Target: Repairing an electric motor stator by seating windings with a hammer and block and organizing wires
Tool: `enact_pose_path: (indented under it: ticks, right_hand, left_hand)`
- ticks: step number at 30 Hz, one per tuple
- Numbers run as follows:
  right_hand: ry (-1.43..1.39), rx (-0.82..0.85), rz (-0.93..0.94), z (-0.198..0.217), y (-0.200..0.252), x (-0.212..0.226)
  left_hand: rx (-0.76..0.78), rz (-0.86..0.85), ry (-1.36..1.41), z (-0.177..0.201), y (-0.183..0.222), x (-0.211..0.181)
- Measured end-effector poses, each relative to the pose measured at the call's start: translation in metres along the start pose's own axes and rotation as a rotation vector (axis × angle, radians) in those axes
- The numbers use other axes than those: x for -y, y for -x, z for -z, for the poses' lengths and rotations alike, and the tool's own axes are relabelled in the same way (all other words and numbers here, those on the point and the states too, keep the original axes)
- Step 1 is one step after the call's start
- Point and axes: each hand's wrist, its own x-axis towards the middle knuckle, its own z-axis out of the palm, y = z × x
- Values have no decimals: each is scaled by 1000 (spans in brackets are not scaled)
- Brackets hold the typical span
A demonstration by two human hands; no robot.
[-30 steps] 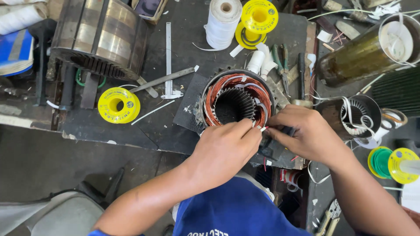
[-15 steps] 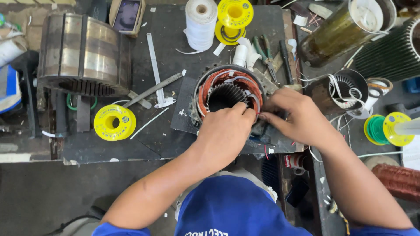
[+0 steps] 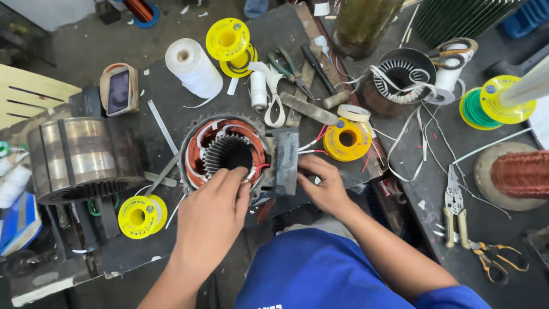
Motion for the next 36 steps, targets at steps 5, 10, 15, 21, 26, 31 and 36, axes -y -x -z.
enact_pose_path:
  ticks: [5,10,15,21,26,31,36]
  right_hand:
    - [52,-79,183,-8,-3,-5]
    - [81,-102,241,-18,-5,15]
    - [31,-240,321,-24,-1,-10]
    - [54,-290,297,-28,2,-3]
    - [-106,-270,74,-32,8,-11]
    - [-162,-286,-108,-35,6,-16]
    - [-171,-302,-135,-36,4,-18]
  left_hand:
    - [53,63,143,3,-7,-2]
    - [95,273,299,4,0,-5]
    - [-74,181,433,-3,8,1]
    - [70,116,312,1,0,8]
    - [176,-90,240,7,-29,1]
    - [243,-213,101,-26,-60,8]
    - [289,-254,313,-18,-82,27]
